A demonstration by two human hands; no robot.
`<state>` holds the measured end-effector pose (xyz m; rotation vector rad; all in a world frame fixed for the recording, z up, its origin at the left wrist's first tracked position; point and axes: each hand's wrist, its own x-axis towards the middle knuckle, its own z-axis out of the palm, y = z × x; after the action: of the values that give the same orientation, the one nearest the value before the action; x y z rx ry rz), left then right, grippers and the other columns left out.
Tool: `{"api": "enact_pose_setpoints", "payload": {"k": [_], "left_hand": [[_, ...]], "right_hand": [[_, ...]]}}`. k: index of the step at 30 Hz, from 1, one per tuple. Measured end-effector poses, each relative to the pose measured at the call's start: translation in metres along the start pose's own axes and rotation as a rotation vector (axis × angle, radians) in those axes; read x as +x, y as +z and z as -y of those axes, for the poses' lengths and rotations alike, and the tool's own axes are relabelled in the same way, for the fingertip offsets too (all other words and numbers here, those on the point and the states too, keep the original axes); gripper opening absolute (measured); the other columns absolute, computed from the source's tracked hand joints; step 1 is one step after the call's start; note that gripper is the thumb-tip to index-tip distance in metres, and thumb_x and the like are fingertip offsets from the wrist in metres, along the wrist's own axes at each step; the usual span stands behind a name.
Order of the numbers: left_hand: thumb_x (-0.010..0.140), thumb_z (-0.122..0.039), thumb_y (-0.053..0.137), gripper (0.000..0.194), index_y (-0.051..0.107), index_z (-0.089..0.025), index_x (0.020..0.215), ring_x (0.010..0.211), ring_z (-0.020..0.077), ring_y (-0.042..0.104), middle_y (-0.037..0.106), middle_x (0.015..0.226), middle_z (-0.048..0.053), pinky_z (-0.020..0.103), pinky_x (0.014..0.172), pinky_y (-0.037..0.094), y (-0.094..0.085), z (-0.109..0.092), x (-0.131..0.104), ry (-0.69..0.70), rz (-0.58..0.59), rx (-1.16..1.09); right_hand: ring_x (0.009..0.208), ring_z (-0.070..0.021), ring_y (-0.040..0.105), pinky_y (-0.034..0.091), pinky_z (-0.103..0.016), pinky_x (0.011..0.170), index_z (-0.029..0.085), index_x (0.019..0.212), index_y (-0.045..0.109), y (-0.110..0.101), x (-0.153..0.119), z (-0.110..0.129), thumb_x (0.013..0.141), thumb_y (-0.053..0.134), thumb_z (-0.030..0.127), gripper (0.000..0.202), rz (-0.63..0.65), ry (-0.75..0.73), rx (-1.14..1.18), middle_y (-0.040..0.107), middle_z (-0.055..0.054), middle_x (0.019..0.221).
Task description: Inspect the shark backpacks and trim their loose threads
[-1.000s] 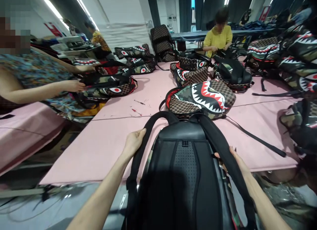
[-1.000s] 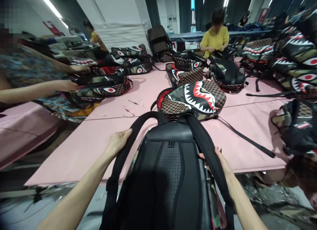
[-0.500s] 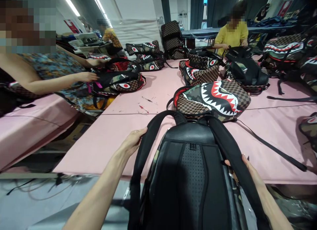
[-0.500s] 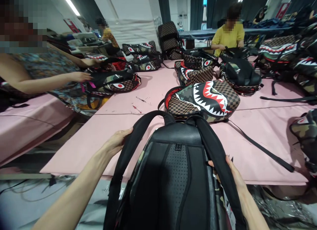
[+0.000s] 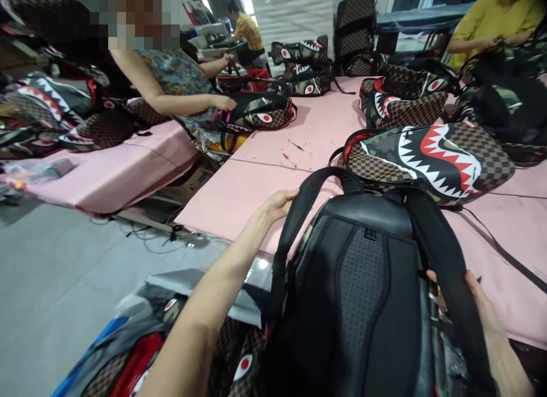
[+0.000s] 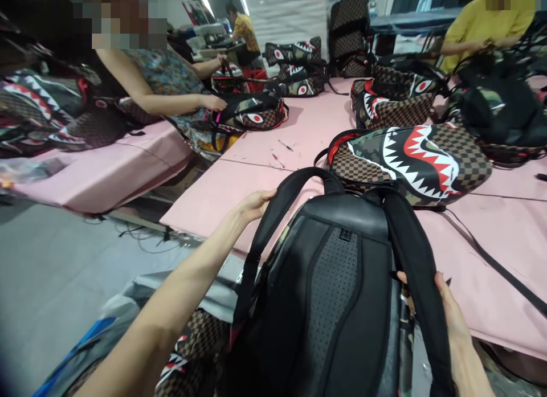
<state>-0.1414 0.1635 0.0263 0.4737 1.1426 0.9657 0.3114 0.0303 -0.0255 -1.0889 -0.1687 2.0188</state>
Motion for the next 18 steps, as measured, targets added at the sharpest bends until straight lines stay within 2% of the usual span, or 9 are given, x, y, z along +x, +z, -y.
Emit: {"api": "enact_pose_setpoints", "payload": {"k": [3, 6, 10, 13, 16, 18], "left_hand": [[0.086, -0.017, 0.044, 0.026, 0.066, -0.003, 0.081, 0.073, 0.0192, 0.066, 0.069, 0.066, 0.01, 0.031, 0.075, 0.051, 0.002, -0.002, -0.004, 0.001, 0.026, -0.002], [0.085, -0.016, 0.044, 0.026, 0.066, -0.004, 0.077, 0.068, 0.0165, 0.065, 0.069, 0.066, 0.007, 0.028, 0.073, 0.05, 0.004, -0.003, -0.01, 0.013, 0.06, 0.005], [0.082, -0.012, 0.046, 0.022, 0.066, -0.005, 0.076, 0.059, 0.0124, 0.062, 0.068, 0.066, 0.005, 0.024, 0.066, 0.05, 0.0, -0.003, -0.013, 0.083, 0.114, 0.074], [0.081, -0.012, 0.048, 0.019, 0.065, -0.005, 0.077, 0.06, 0.0121, 0.061, 0.067, 0.066, 0.006, 0.023, 0.063, 0.05, -0.006, 0.0, -0.012, 0.111, 0.134, 0.109], [0.078, -0.011, 0.053, 0.014, 0.066, -0.006, 0.075, 0.06, 0.012, 0.06, 0.066, 0.067, 0.006, 0.023, 0.065, 0.05, -0.01, 0.004, -0.01, 0.13, 0.119, 0.109], [0.076, -0.011, 0.056, 0.011, 0.066, -0.007, 0.073, 0.059, 0.0125, 0.06, 0.066, 0.068, 0.008, 0.025, 0.065, 0.05, -0.012, 0.006, -0.009, 0.15, 0.108, 0.12]], "right_hand": [[0.048, -0.0116, 0.058, 0.054, -0.019, 0.048, 0.013, 0.105, 0.065, 0.002, -0.002, 0.002, 0.086, 0.047, 0.044, 0.04, -0.041, 0.021, 0.011, 0.063, -0.003, 0.058], [0.047, -0.012, 0.058, 0.055, -0.02, 0.048, 0.015, 0.103, 0.066, 0.003, -0.003, 0.003, 0.082, 0.052, 0.048, 0.042, -0.08, 0.041, -0.011, 0.067, -0.003, 0.063], [0.057, -0.0136, 0.064, 0.057, -0.022, 0.055, 0.016, 0.098, 0.068, 0.006, -0.006, 0.003, 0.08, 0.057, 0.041, 0.032, -0.132, -0.073, -0.145, 0.071, -0.007, 0.092], [0.061, -0.0161, 0.065, 0.057, -0.025, 0.055, 0.018, 0.096, 0.067, 0.012, -0.01, 0.001, 0.081, 0.055, 0.041, 0.03, -0.18, -0.142, -0.268, 0.07, -0.008, 0.096], [0.067, -0.021, 0.065, 0.056, -0.03, 0.054, 0.022, 0.099, 0.065, 0.012, -0.014, -0.003, 0.075, 0.061, 0.043, 0.033, -0.44, -0.281, -0.422, 0.07, -0.009, 0.086], [0.069, -0.022, 0.064, 0.054, -0.031, 0.056, 0.02, 0.106, 0.063, 0.008, -0.016, -0.005, 0.067, 0.068, 0.043, 0.045, -0.656, -0.433, -0.569, 0.069, -0.008, 0.084]]}}
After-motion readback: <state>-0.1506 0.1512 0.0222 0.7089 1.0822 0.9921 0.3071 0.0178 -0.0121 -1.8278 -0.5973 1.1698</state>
